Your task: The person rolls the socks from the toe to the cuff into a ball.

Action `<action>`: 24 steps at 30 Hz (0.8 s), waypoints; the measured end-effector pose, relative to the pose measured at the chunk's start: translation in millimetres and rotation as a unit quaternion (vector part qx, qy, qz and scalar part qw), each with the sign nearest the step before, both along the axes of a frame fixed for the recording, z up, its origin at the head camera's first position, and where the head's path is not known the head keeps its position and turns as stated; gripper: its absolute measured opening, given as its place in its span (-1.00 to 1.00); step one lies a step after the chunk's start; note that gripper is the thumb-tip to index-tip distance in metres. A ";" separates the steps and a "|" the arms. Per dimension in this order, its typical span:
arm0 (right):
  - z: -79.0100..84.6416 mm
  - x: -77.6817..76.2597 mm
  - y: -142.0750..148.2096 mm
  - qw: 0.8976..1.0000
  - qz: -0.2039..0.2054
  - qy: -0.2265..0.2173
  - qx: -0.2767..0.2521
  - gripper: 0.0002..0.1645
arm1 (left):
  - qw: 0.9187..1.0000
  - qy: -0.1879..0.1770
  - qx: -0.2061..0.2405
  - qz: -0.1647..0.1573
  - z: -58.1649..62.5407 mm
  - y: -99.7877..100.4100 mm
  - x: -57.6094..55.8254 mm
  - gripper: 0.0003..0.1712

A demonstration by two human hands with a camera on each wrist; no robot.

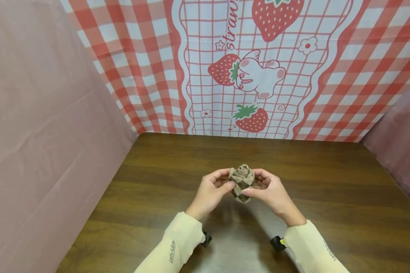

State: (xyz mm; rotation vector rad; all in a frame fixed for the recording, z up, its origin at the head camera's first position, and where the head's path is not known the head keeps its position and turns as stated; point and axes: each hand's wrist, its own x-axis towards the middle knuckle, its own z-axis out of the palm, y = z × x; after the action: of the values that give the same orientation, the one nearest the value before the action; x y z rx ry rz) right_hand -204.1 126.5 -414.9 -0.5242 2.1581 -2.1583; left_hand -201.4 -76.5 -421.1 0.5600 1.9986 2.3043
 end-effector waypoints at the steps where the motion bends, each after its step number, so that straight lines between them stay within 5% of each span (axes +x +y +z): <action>1: -0.1 -0.5 1.9 1.000 0.010 0.002 -0.006 -0.53 | 1.000 -0.001 -0.003 -0.018 1.3 -1.8 -0.4 -0.58; 4: -0.1 -0.9 6.2 0.999 0.037 0.002 -0.021 -0.55 | 0.998 -0.009 -0.002 -0.060 2.4 -6.5 -2.5 -0.54; 7: -0.1 0.0 8.0 0.998 0.059 0.000 -0.032 -0.55 | 0.998 -0.021 0.008 -0.064 2.6 -7.2 -3.8 -0.56; 16: 4.2 8.5 3.4 0.996 0.088 0.008 -0.002 -0.55 | 1.000 -0.010 0.006 0.027 4.4 2.0 -6.2 -0.83; 24: 8.6 16.7 -5.7 0.999 0.038 0.007 0.009 -0.54 | 0.997 0.020 -0.001 0.068 6.0 8.0 -8.1 -0.89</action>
State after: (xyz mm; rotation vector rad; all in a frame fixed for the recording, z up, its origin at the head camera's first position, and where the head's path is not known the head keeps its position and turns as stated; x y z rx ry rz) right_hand -187.5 120.8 -406.3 -0.6127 2.1257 -2.1002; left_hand -209.5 -68.5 -415.2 0.4877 2.1192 2.3848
